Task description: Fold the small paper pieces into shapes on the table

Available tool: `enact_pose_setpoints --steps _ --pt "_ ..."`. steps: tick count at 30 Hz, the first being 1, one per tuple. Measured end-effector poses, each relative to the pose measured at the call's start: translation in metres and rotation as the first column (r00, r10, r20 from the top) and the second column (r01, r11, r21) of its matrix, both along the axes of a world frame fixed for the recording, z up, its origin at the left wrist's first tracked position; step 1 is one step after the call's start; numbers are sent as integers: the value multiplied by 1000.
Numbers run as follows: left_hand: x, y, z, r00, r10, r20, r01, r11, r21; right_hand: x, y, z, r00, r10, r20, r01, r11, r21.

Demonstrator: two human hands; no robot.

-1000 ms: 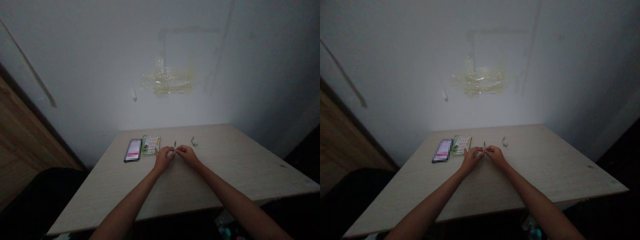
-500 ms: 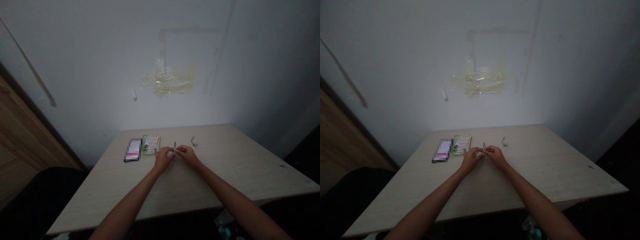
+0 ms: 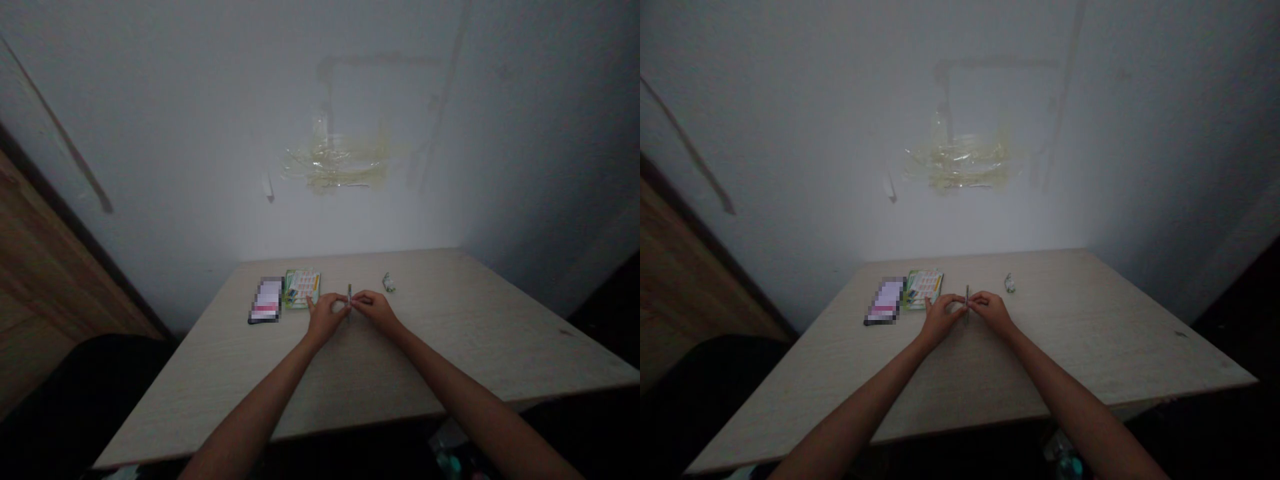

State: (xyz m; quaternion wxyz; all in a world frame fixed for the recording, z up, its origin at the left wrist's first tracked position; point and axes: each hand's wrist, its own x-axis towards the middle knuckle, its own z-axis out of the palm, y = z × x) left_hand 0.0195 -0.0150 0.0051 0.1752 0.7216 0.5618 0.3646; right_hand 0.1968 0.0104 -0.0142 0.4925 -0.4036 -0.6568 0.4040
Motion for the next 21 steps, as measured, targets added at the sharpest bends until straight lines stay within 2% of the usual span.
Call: enact_pose_setpoints --steps 14,21 --pt "-3 4 0 998 34 48 -34 999 -10 3 1 2 995 -55 80 48 995 90" --pt "-4 5 1 999 31 39 -30 999 -13 3 1 1 991 -89 98 79 992 95"
